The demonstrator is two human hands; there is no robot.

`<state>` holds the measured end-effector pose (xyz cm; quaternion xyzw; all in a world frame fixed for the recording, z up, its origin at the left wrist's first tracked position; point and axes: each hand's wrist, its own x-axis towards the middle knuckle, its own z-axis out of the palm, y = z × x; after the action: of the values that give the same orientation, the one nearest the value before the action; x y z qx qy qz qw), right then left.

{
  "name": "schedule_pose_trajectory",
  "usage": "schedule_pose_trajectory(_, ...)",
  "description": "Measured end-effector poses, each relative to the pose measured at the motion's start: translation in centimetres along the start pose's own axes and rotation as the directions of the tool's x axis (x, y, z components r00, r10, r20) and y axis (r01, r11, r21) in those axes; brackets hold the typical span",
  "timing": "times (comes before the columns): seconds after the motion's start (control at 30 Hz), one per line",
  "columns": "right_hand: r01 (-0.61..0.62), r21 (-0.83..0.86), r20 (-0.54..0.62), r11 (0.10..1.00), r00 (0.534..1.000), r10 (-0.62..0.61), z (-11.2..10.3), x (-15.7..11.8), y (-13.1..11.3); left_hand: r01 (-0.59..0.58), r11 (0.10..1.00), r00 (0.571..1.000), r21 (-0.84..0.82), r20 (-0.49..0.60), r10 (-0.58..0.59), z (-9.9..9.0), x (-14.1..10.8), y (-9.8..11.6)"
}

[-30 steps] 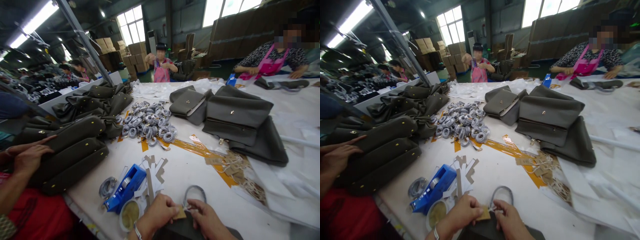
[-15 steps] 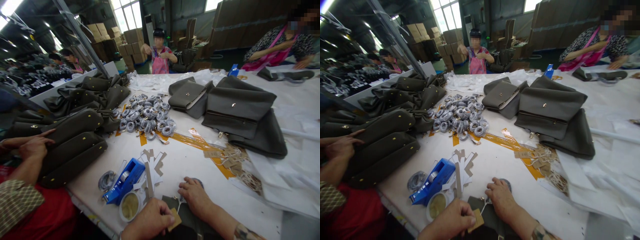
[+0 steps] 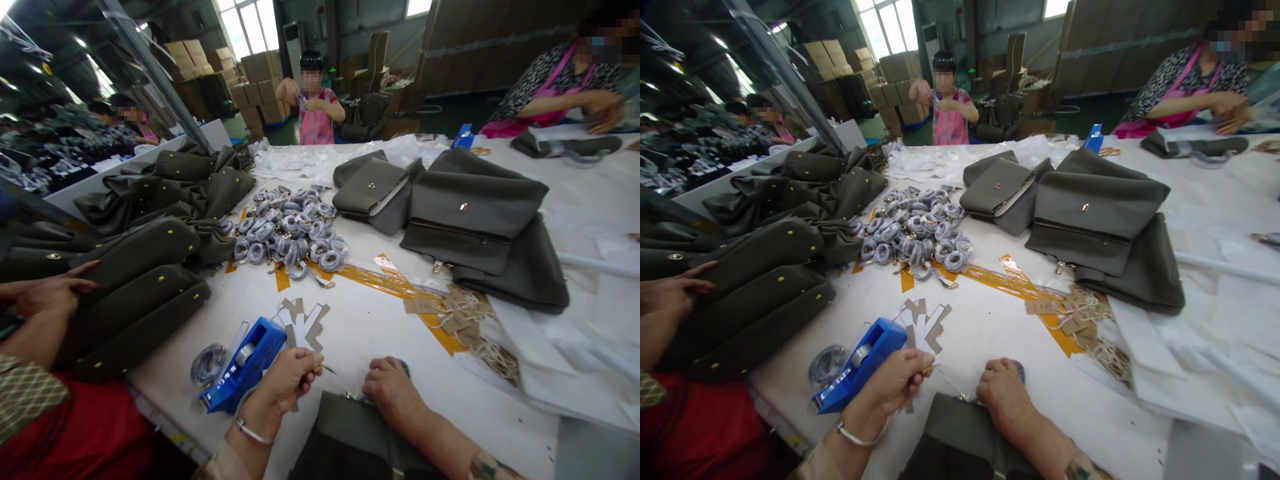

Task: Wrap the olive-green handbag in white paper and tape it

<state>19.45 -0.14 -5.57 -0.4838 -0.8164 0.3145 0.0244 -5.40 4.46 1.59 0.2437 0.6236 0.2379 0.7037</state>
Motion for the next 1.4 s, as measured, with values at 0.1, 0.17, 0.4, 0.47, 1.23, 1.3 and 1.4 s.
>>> schedule_pose_trajectory(0.1,0.035,0.005,-0.021,0.999,0.999,-0.035,0.3,-0.1,0.3,-0.029,0.998,0.998,-0.056,-0.060,0.026,1.0,2.9,-0.4)
schedule_pose_trajectory(0.17,0.043,0.009,-0.039,0.999,0.998,-0.042,0.4,-0.1,0.4,-0.054,0.996,0.994,-0.076,-0.102,0.046,2.1,4.8,-0.8)
schedule_pose_trajectory(0.4,0.045,0.031,-0.255,0.999,0.966,-0.035,0.6,-4.3,1.8,-0.227,0.964,0.963,0.139,-0.113,0.244,4.1,4.7,-2.7)
schedule_pose_trajectory(0.47,0.070,0.020,-0.270,0.997,0.961,-0.063,0.5,-6.9,2.4,-0.452,0.779,0.883,0.434,0.096,0.459,3.9,2.1,-3.3)
schedule_pose_trajectory(1.23,-0.048,-0.436,-0.413,0.898,0.898,-0.152,10.8,-14.9,0.2,-0.700,-0.388,0.536,0.600,0.800,0.270,2.7,-4.7,-14.4)
schedule_pose_trajectory(1.3,-0.068,-0.451,-0.433,0.890,0.889,-0.151,11.6,-15.2,-0.4,-0.747,-0.386,0.496,0.542,0.840,0.221,2.1,-5.0,-15.8)
schedule_pose_trajectory(1.4,-0.050,-0.451,-0.412,0.891,0.897,-0.158,12.2,-15.7,-0.8,-0.736,-0.376,0.517,0.563,0.826,0.223,1.1,-4.9,-17.5)
